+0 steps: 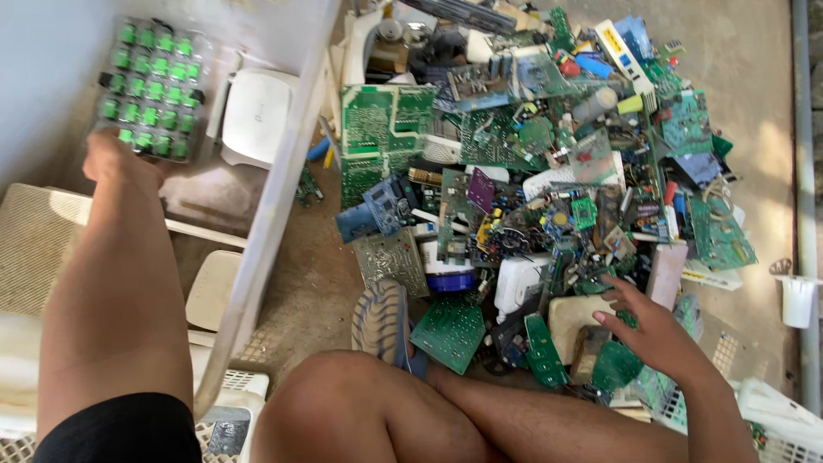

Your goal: The person sorts various printed circuit boards, router components, and electronic devices by picking them up from a large pile on the ground and placing selected components into plastic storage bins or sorting trays.

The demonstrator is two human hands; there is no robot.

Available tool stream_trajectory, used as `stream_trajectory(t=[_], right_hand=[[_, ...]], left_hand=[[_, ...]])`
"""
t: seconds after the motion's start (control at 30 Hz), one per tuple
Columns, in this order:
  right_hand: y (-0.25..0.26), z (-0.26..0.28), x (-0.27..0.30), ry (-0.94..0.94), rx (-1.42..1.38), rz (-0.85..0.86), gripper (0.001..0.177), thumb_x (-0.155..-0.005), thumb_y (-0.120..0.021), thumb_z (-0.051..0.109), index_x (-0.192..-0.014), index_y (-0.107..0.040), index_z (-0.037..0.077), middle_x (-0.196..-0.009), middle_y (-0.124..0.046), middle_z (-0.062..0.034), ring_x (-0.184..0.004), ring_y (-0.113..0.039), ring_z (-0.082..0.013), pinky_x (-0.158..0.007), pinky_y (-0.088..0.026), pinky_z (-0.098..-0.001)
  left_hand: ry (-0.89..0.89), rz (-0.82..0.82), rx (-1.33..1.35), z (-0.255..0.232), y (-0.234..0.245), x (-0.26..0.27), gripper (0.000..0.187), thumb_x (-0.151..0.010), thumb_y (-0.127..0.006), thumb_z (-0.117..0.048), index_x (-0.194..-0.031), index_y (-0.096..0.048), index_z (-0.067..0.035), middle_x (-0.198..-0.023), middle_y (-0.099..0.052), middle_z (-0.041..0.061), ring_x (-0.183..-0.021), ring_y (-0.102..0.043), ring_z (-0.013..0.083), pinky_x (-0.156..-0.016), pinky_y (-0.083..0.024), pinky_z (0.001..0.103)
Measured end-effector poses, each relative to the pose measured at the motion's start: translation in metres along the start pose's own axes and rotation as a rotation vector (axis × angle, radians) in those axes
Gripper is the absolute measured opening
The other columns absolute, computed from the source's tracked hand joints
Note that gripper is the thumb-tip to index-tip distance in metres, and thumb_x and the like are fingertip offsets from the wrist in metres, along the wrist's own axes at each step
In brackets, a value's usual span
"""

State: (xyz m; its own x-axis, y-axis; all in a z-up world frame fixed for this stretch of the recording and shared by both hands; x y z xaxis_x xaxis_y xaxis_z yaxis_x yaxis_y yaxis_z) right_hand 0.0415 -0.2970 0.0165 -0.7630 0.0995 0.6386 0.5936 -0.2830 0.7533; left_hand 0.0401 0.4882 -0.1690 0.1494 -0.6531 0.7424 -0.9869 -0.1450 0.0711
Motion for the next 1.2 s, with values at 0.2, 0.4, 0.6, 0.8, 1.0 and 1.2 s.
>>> stream_trajectory(t=[0.2, 0.4, 0.6, 0.8, 1.0, 1.2], right_hand=[[-0.012, -0.006, -0.008, 0.175, 0.11, -0.074, 0.062, -0.093, -0.061, 0.044, -0.152, -0.048, 0.032, -0.15, -0.061, 0.0037, -0.126, -0.067, -0.0206, -0.098, -0.052, -0.0398], [-0.051, 0.022, -0.005, 0.287, 0.344, -0.008, 0.032, -0.096, -0.066, 0.045, -0.109, -0.068, 0.016, -0.108, -0.078, -0.0048, -0.098, -0.074, -0.0272, -0.072, -0.057, -0.0458], [-0.092, 0.028, -0.014, 0.39, 0.584, -0.111, 0.071, -0.086, -0.079, 0.057, -0.133, -0.057, 0.008, -0.14, -0.056, -0.017, -0.117, -0.065, -0.035, -0.084, -0.063, -0.05], [-0.043, 0.018, 0.012, 0.248, 0.01, 0.105, 0.016, -0.102, -0.069, 0.03, -0.096, -0.066, 0.016, -0.082, -0.07, -0.0012, -0.054, -0.049, -0.0101, -0.057, -0.045, -0.0271], [0.014, -0.019, 0.022, 0.654, -0.767, -0.068, 0.022, -0.097, -0.069, 0.009, -0.114, -0.063, -0.003, -0.082, -0.076, -0.0173, -0.072, -0.067, -0.019, -0.071, -0.055, -0.032], [0.027, -0.019, 0.043, 0.745, -1.549, -0.185, 0.02, -0.094, -0.072, 0.0, -0.109, -0.06, -0.002, -0.09, -0.075, -0.0184, -0.082, -0.079, -0.0272, -0.08, -0.068, -0.04]], left_hand=[[-0.116, 0.108, 0.079, 0.003, -0.006, -0.017, 0.063, -0.069, -0.064, -0.026, -0.129, -0.057, -0.009, -0.138, -0.064, 0.016, -0.118, -0.069, 0.0366, -0.082, -0.067, 0.059], [-1.066, 0.424, -0.332, -0.042, -0.058, 0.093, 0.03, -0.102, -0.074, -0.036, -0.085, -0.054, -0.024, -0.078, -0.045, -0.008, -0.073, -0.039, 0.0065, -0.067, -0.034, 0.032], [-1.605, 1.242, -0.103, -0.018, 0.009, 0.395, 0.016, -0.122, -0.068, -0.001, -0.117, -0.053, -0.003, -0.109, -0.053, 0.011, -0.102, -0.052, 0.0231, -0.083, -0.039, 0.037], [-1.355, 2.011, -0.72, 0.101, 0.094, 0.56, 0.014, -0.103, -0.067, -0.012, -0.113, -0.066, -0.002, -0.111, -0.068, 0.012, -0.094, -0.066, 0.0214, -0.083, -0.055, 0.033], [-1.167, 1.948, -1.541, 0.178, 0.136, 0.576, 0.049, -0.1, -0.061, -0.033, -0.134, -0.061, 0.002, -0.124, -0.069, 0.032, -0.117, -0.066, 0.0528, -0.1, -0.05, 0.065], [-0.608, 2.144, -1.25, 0.222, 0.133, 0.533, 0.041, -0.092, -0.076, -0.019, -0.12, -0.068, 0.009, -0.108, -0.073, 0.033, -0.098, -0.075, 0.0495, -0.091, -0.06, 0.06]])
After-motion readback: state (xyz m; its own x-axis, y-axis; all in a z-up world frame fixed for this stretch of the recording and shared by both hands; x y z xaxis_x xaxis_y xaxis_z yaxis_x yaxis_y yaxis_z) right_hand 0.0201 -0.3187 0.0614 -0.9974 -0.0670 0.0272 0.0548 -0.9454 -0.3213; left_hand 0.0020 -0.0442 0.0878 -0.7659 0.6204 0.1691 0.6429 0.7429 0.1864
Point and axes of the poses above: each hand's wrist, its own x-axis away from the middle knuckle, its own y-axis out of the back of the hand, z = x × y, the point moved 6 cm from there along -x, towards the middle knuckle
